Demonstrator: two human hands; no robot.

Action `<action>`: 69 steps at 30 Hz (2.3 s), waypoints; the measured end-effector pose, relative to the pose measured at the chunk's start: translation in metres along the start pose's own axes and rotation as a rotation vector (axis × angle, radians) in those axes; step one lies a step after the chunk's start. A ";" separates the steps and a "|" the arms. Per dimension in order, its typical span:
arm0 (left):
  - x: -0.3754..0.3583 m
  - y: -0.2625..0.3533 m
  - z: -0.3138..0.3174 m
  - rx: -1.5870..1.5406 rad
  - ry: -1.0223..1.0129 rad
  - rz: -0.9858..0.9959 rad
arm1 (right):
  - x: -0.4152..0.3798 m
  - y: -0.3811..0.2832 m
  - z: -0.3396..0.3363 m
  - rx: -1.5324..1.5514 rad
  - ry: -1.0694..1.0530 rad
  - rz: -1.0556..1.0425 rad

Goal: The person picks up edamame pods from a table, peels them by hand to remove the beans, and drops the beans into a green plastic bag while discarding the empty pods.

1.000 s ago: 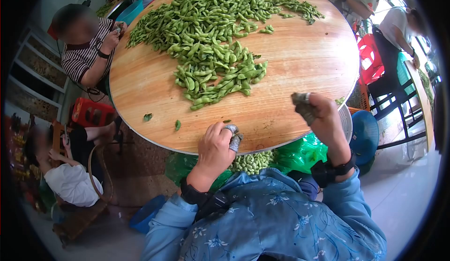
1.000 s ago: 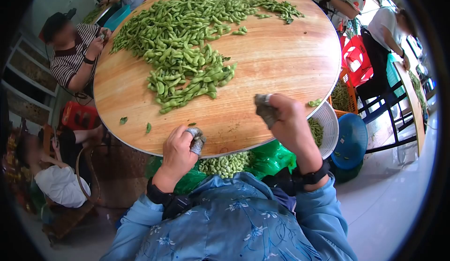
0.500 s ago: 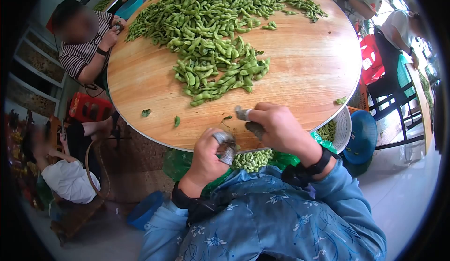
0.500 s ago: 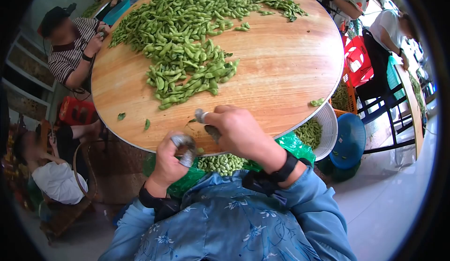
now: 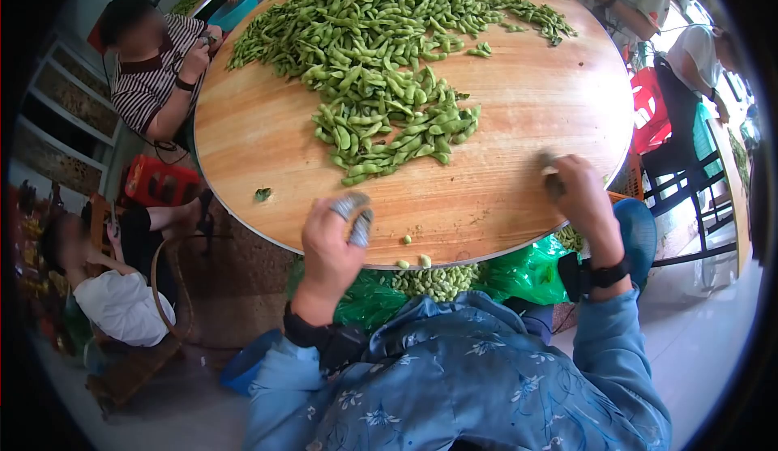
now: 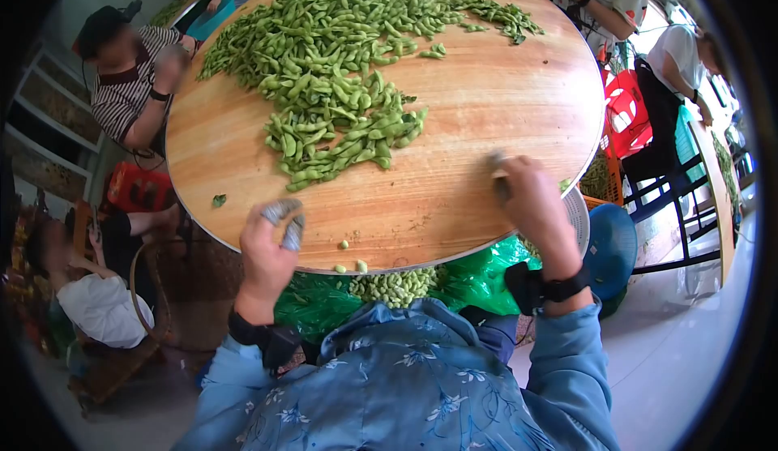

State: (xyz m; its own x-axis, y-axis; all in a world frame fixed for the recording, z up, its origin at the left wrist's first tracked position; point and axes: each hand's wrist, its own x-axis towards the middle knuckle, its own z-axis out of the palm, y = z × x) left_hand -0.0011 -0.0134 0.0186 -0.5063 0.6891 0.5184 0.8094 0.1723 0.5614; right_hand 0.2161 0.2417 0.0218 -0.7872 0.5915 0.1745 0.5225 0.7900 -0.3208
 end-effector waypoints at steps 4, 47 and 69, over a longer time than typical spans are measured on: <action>0.025 -0.035 0.006 0.204 -0.056 0.016 | -0.021 0.021 -0.023 0.225 0.171 0.162; 0.001 0.044 0.026 0.064 -0.232 0.300 | -0.024 -0.103 0.012 1.532 -0.489 0.150; -0.013 0.051 0.032 -0.371 -0.219 -0.013 | -0.028 -0.104 0.043 1.763 -0.445 0.127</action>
State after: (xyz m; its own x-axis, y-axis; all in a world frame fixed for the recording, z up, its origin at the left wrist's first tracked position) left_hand 0.0565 0.0094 0.0200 -0.4086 0.8284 0.3831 0.6211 -0.0551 0.7818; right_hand 0.1696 0.1359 0.0103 -0.9478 0.3121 -0.0653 -0.1057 -0.5006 -0.8592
